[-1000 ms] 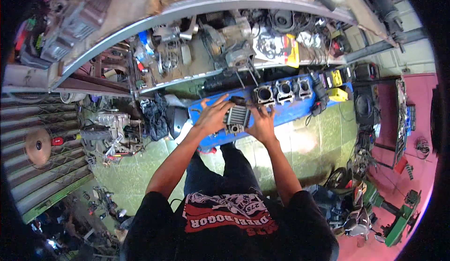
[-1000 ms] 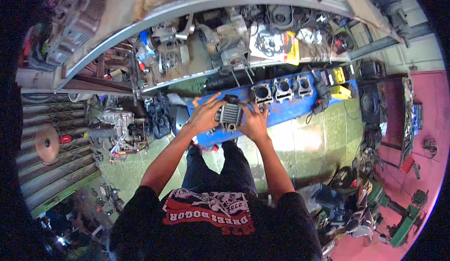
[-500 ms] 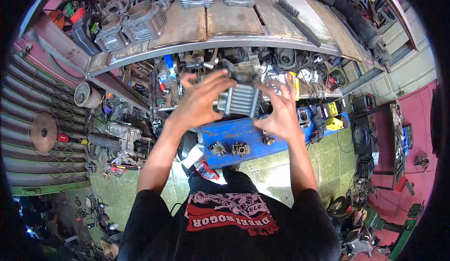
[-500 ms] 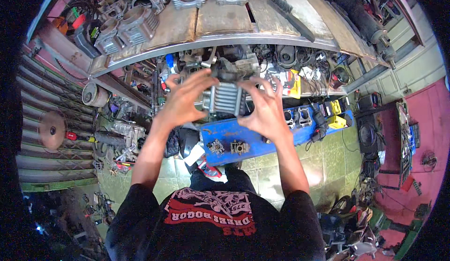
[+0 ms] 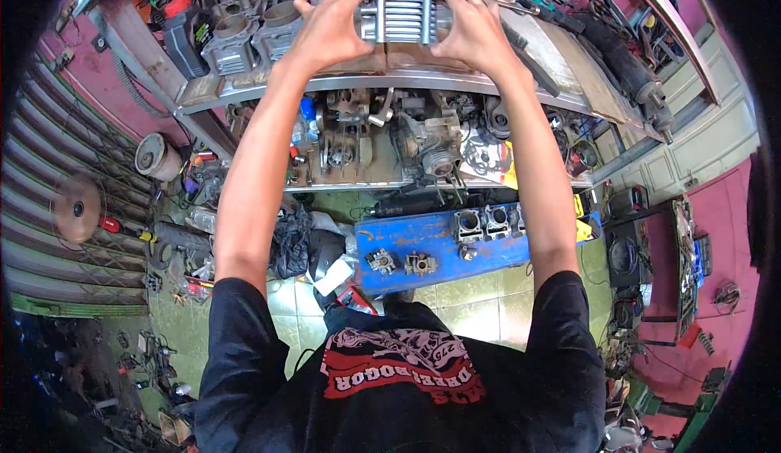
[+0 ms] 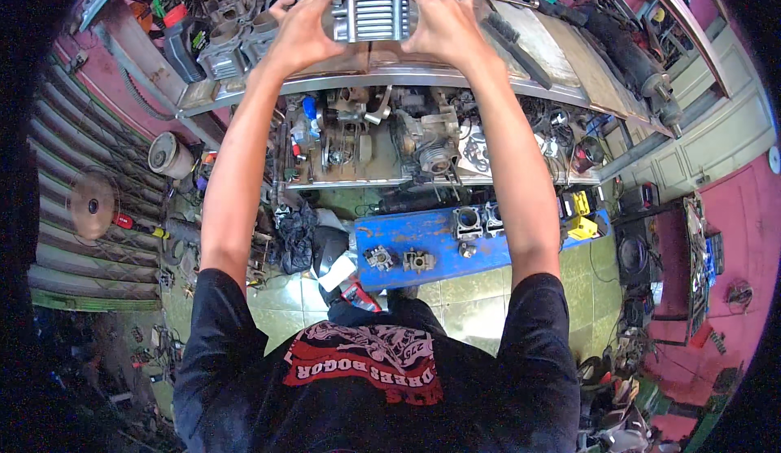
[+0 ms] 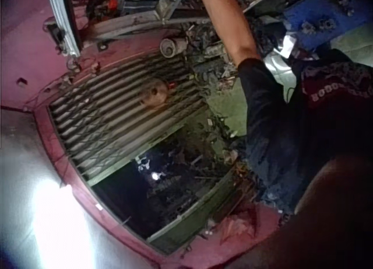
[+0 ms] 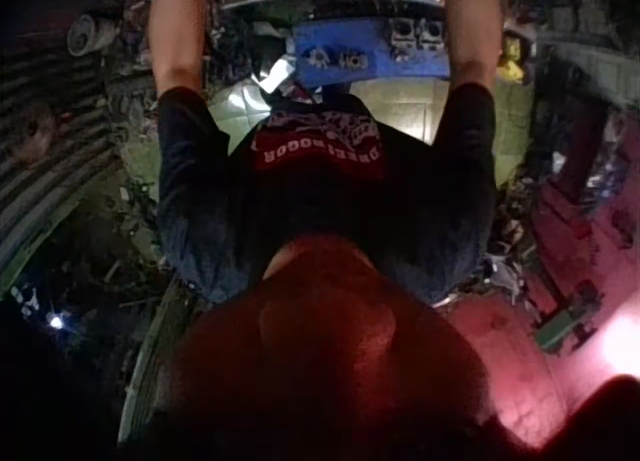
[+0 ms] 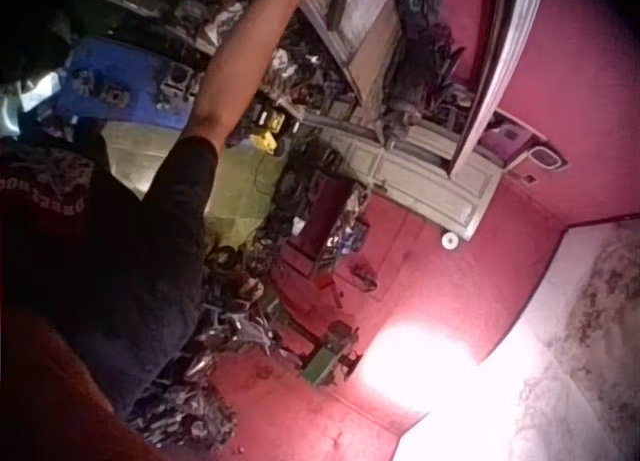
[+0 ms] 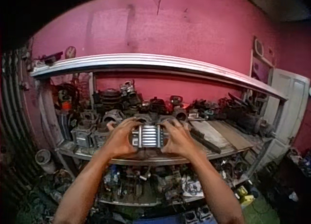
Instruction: The person uses a wire brush to scrub the surfaces of several metallic engine cylinder heads placed on a workbench. They systematically clean the faces and edges of each part, rotating them to access different areas, and then place the cleaned items into a blue tray.
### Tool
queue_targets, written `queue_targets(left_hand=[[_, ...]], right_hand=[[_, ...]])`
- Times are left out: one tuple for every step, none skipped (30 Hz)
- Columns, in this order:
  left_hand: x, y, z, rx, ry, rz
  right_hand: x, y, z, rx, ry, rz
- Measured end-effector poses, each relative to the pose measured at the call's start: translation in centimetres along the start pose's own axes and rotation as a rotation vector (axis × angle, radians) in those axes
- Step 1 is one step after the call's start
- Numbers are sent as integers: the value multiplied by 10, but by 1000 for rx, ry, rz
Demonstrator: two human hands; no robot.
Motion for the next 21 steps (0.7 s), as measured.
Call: queue_targets(left_hand=[[-5, 0, -8, 10, 13, 4], [-11, 1, -14, 20, 26, 9], [-19, 3, -24, 32, 36, 12], [-24, 3, -30, 29, 69, 22], [-29, 5, -36, 41, 58, 6], [-32, 7, -35, 57, 50, -18], [-35, 9, -36, 72, 42, -40], [-35, 9, -37, 64, 48, -34], [-36, 11, -40, 56, 53, -29], [-37, 12, -43, 48, 58, -24], [-38, 13, -45, 39, 63, -19], [-38, 13, -44, 38, 74, -22], [-37, 11, -44, 37, 86, -25], [-37, 10, -43, 36, 97, -28], [-36, 11, -43, 39, 92, -33], [-33, 13, -43, 42, 87, -38], [-31, 15, -44, 45, 80, -42], [-31, 17, -47, 26, 62, -9], [-32, 17, -48, 32, 61, -20], [-32, 18, -48, 39, 57, -32], [-32, 16, -45, 39, 65, -37]], right_hand=[[-6, -5, 2, -10, 11, -21], [-12, -9, 3, -20, 23, -42], [-21, -14, 4, -29, 30, -64], [-25, -14, 4, -1, -5, -44], [-29, -16, 6, -15, -9, -60], [-33, -15, 6, -32, -18, -82], [-36, -15, 6, -49, -26, -103], [-38, -14, 6, -58, -20, -96], [-38, -12, 4, -68, -17, -89], [-39, -12, 3, -77, -13, -82], [-40, -12, 3, -70, -20, -80], [-40, -10, 5, -67, -24, -80], [-40, -8, 7, -64, -28, -81], [-40, -5, 8, -66, -19, -73], [-38, -3, 4, -65, -15, -61], [-37, 0, 1, -64, -12, -49], [-38, 4, 3, -82, 0, -39], [-32, 8, 8, -97, 20, -25], [-30, 15, 15, -116, 34, -14], [-26, 24, 21, -143, 66, 49], [-22, 35, 48, -220, 166, 57]])
Point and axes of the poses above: each hand's wrist, its own y-axis away from the middle knuckle, its own x-axis out of the back of the hand, z = x × y, the point moved 2 cm from there along -y, towards the middle knuckle, and after that the axes turned 6 degrees about -x, right-handed, at the moved point
